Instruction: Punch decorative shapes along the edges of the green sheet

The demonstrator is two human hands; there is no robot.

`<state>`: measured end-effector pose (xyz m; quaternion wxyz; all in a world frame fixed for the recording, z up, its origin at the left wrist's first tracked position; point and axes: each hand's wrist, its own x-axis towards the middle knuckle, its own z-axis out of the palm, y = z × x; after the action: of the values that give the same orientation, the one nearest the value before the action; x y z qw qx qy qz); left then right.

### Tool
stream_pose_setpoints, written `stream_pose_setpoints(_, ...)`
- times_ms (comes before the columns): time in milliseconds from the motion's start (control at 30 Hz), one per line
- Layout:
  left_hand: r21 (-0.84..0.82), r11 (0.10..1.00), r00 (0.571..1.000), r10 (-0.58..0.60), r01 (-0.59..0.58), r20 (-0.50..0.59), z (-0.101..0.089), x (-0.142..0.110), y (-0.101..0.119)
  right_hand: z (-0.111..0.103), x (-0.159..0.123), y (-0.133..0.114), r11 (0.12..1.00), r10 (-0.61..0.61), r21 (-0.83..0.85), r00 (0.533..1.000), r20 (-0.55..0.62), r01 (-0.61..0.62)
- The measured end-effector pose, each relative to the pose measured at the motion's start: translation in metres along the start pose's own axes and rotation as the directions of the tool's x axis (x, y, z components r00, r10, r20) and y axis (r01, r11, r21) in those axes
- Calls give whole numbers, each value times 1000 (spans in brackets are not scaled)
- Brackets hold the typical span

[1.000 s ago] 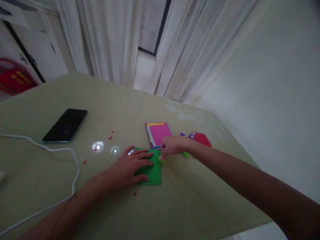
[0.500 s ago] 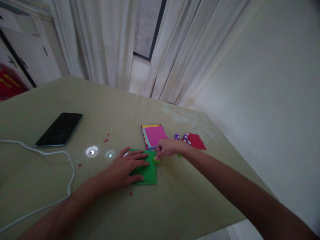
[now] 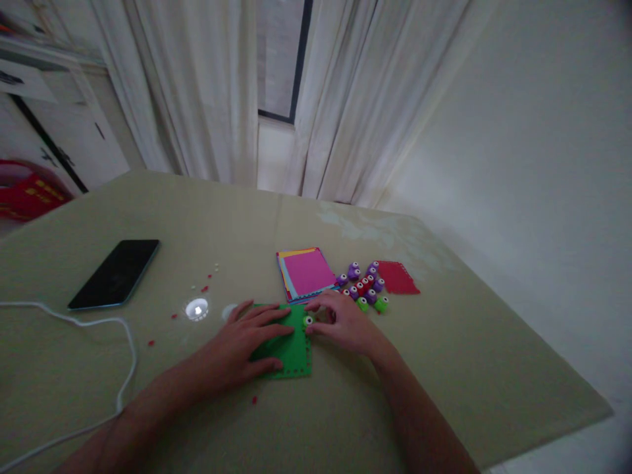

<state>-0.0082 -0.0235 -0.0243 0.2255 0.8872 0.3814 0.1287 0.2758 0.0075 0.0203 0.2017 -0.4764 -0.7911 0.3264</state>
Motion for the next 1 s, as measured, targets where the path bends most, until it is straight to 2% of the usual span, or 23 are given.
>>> stream_pose_setpoints(100,75,996,999,-38,40,-32,3,-3,-2,2,-6,1,993,-14,-117,998,-69,6)
stream_pose_setpoints(267,145,971,970,-163,190,-178,3,-4,-2,-6,-13,-1,940,92,-311,981,-171,-142)
stream_pose_setpoints(433,125,943,929,-271,309,-252,-4,-3,-2,-5,-12,2,891,164,-384,959,-230,-244)
stream_pose_setpoints(533,84,950,928,-273,302,-253,-3,-3,-9,-2,-11,3,882,174,-393,955,-241,-260)
stream_pose_setpoints(667,-81,939,905,-344,334,-250,2,-2,-13,0,-10,5,877,181,-401,955,-234,-264)
stream_pose_setpoints(767,-267,892,881,-423,365,-210,-2,2,-7,0,-9,7,900,153,-366,958,-245,-237)
stream_pose_setpoints(833,-411,843,875,-449,348,-181,-8,5,1,0,-9,6,944,103,-274,953,-284,-184)
stream_pose_setpoints(900,-541,781,866,-468,313,-174,-16,7,9,1,-9,3,989,25,-128,941,-336,-71)
stream_pose_setpoints(1000,-678,682,846,-507,276,-165,-24,9,21,5,-11,-5,992,-41,94,922,-384,83)
